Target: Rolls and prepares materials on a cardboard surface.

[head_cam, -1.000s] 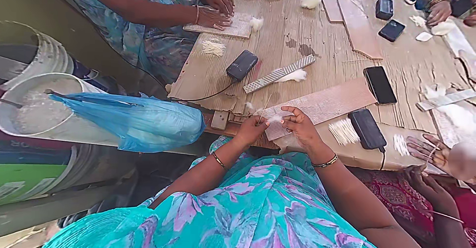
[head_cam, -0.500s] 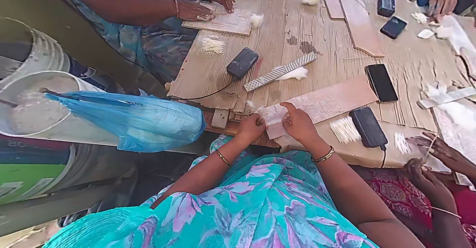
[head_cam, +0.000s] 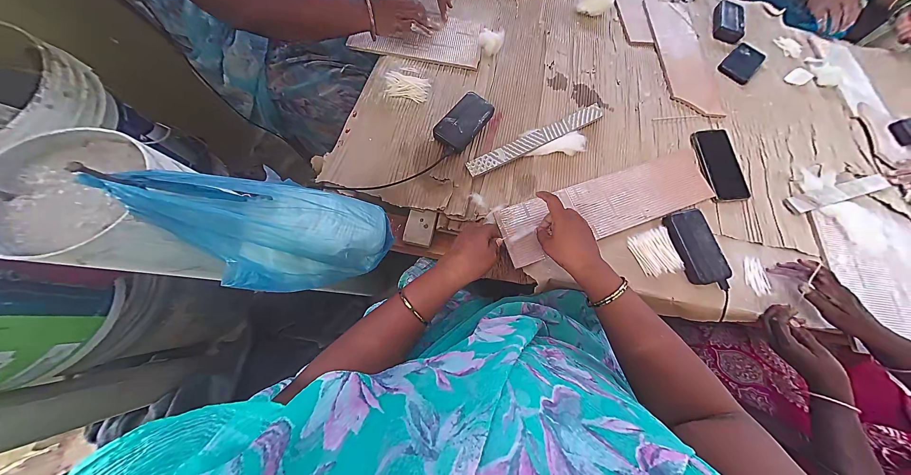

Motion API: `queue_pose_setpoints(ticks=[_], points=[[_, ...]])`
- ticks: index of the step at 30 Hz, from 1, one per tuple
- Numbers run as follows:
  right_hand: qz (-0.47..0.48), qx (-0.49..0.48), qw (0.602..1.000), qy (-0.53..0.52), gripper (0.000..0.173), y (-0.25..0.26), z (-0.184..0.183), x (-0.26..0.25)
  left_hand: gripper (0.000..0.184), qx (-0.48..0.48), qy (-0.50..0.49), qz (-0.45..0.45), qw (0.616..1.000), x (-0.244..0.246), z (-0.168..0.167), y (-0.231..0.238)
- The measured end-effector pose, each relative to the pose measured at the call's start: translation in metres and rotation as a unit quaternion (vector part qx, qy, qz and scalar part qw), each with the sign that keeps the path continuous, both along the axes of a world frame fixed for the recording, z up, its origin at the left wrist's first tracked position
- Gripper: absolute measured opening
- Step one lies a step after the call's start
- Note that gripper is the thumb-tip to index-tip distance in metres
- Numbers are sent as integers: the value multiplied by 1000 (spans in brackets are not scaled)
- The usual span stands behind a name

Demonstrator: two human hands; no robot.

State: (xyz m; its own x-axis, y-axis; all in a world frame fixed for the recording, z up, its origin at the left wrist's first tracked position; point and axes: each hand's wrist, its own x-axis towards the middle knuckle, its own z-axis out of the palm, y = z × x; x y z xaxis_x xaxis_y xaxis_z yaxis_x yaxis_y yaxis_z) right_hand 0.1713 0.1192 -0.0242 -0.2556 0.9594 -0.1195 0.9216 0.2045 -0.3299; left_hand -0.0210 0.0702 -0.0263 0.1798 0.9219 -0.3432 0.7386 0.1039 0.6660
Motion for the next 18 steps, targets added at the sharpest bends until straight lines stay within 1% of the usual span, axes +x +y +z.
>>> queue_pose_setpoints(ticks=[4, 6, 10, 12, 14, 16, 17, 18], points=[[-4, -2, 1000, -3, 66, 0, -1, -1, 23, -11, -2, 19, 1000, 3, -5, 0], [-2, 12, 1000, 2, 64, 0, -2, 0, 23, -15, 5, 23, 1000, 5, -8, 0], [-12, 105, 994, 21, 52, 1, -11, 8, 26, -20, 10, 25, 999, 9, -14, -1], [4, 141, 990, 31, 45, 3, -16, 9, 27, -18, 8, 27, 999, 10, -14, -2], [73, 160, 983, 41, 39, 3, -23, 8, 26, -10, 6, 31, 999, 11, -15, -3], [187, 160, 968, 40, 40, 3, -35, 9, 25, -1, 9, 31, 999, 11, -15, -3], [235, 145, 961, 17, 45, 2, -41, 11, 24, 3, 12, 30, 999, 11, -15, -3], [270, 121, 955, -8, 55, 0, -45, 12, 25, 5, 15, 28, 999, 11, -15, -4]])
